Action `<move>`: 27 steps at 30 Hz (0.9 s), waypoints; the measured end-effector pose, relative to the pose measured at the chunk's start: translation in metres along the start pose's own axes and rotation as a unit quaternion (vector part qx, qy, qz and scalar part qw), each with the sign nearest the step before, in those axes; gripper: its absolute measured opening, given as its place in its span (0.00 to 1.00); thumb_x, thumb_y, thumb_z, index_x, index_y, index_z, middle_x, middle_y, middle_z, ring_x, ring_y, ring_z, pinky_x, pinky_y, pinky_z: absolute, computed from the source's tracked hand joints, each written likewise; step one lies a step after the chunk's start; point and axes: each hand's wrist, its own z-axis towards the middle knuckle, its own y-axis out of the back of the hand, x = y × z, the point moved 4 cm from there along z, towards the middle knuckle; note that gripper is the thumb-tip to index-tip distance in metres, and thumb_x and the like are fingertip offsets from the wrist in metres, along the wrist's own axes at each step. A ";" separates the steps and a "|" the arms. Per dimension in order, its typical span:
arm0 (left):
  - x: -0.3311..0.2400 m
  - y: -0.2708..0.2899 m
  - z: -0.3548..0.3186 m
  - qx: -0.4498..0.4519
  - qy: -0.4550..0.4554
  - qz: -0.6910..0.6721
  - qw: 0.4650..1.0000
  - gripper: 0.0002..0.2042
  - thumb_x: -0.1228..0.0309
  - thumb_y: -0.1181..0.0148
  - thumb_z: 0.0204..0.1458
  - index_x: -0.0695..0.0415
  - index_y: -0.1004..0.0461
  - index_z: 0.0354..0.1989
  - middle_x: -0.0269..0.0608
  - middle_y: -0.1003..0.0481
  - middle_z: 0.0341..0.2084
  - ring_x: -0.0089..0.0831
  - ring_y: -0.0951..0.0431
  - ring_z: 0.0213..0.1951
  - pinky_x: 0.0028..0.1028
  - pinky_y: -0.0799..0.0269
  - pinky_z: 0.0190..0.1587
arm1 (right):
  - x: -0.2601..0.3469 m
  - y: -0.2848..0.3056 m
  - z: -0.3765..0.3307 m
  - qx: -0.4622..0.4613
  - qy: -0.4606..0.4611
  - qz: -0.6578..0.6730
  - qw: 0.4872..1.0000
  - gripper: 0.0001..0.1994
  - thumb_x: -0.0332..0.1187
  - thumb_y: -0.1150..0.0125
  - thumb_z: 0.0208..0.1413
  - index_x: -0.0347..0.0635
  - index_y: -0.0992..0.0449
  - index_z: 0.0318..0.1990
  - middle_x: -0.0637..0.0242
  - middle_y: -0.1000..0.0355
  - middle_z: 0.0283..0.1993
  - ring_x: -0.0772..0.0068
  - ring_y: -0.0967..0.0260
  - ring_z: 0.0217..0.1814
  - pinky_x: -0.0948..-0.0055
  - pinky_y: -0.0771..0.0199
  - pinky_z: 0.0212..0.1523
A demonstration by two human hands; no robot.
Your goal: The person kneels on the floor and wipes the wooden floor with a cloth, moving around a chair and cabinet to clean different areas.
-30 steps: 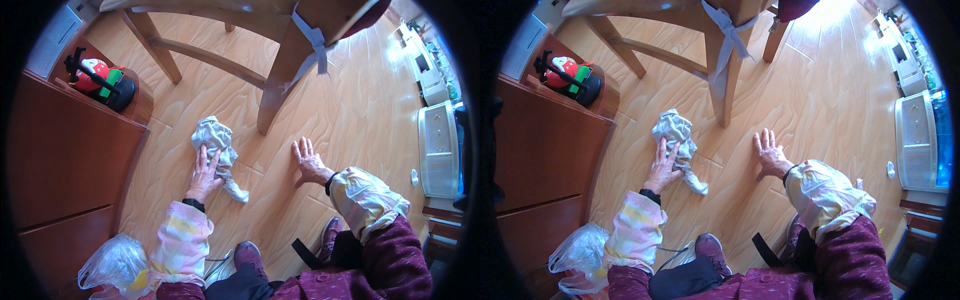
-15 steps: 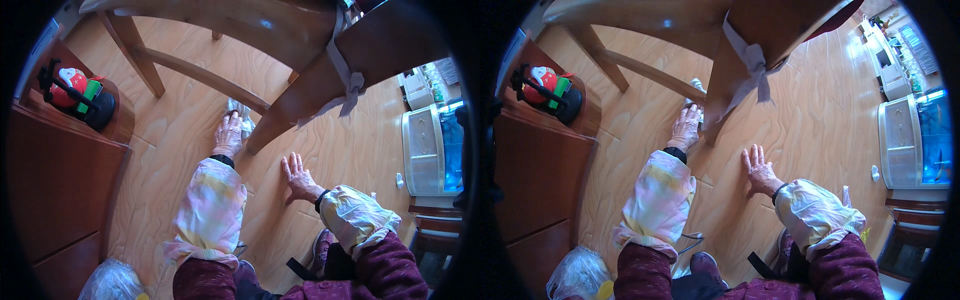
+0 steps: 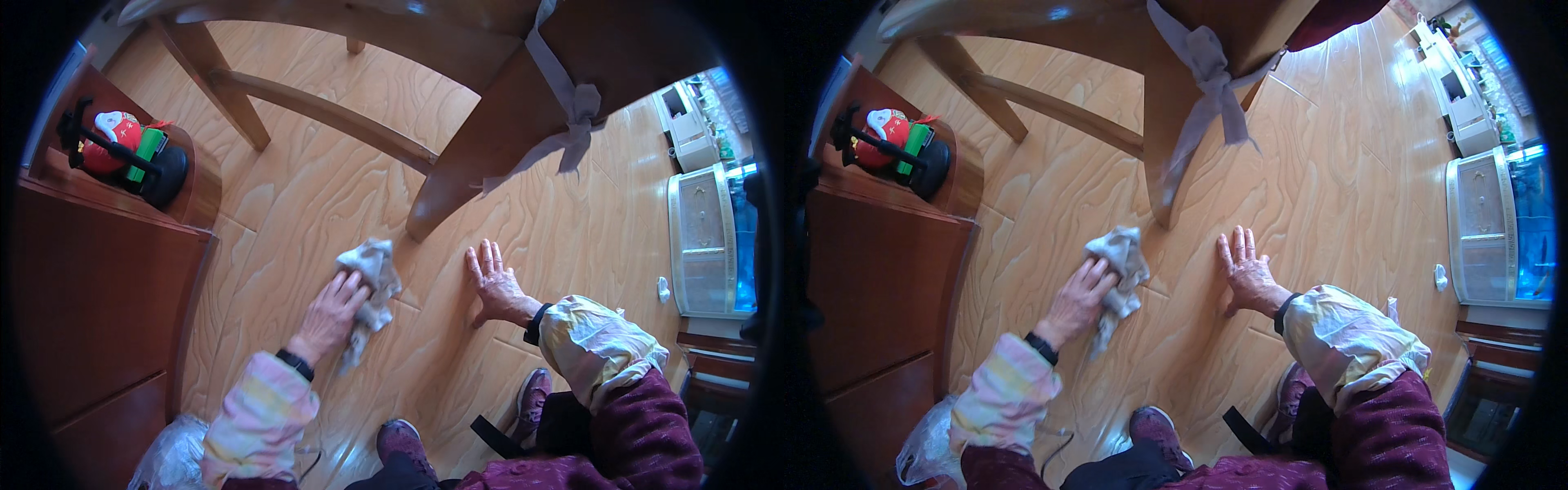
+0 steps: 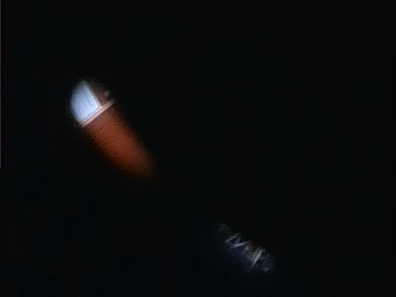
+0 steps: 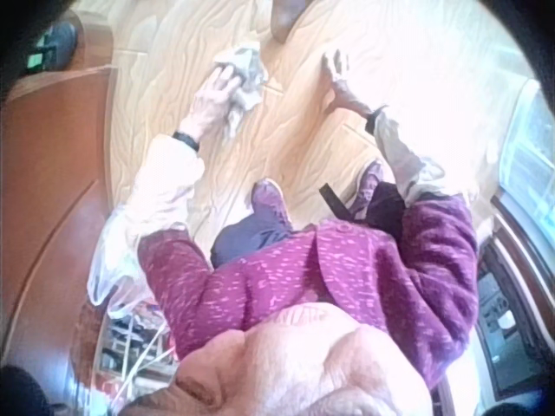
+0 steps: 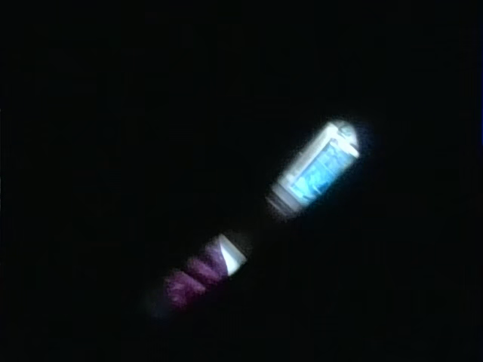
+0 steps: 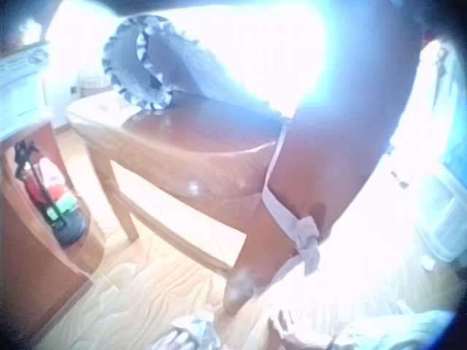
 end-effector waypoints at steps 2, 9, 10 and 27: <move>0.012 -0.006 0.051 -0.038 -0.016 -0.004 0.999 0.16 0.74 0.47 0.46 0.55 0.29 0.46 0.43 0.35 0.53 0.42 0.36 0.57 0.35 0.39 0.59 | -0.001 0.000 0.000 -0.003 0.002 0.004 1.000 0.72 0.49 0.18 0.17 0.33 0.67 0.68 0.30 0.74 0.69 0.31 0.76 0.73 0.31 0.43 0.55; 0.037 -0.028 0.184 0.001 0.095 0.025 0.995 0.16 0.69 0.53 0.52 0.51 0.28 0.49 0.43 0.34 0.55 0.40 0.35 0.57 0.38 0.43 0.62 | -0.001 0.005 -0.002 0.010 -0.001 0.009 1.000 0.74 0.51 0.18 0.15 0.33 0.67 0.68 0.30 0.74 0.69 0.30 0.77 0.72 0.30 0.43 0.55; 0.035 -0.029 0.180 -0.012 0.099 0.039 0.994 0.15 0.70 0.52 0.51 0.52 0.27 0.47 0.44 0.33 0.53 0.39 0.33 0.55 0.39 0.41 0.60 | -0.001 0.004 -0.003 0.009 0.002 0.012 1.000 0.74 0.51 0.18 0.15 0.33 0.67 0.68 0.30 0.75 0.69 0.30 0.78 0.72 0.30 0.43 0.55; 0.036 -0.007 0.045 -0.066 0.133 0.022 0.989 0.13 0.72 0.50 0.52 0.57 0.33 0.47 0.53 0.39 0.58 0.50 0.40 0.61 0.43 0.36 0.58 | 0.000 -0.001 -0.001 0.015 -0.006 0.004 1.000 0.75 0.49 0.17 0.13 0.31 0.68 0.67 0.29 0.76 0.69 0.28 0.80 0.72 0.31 0.47 0.58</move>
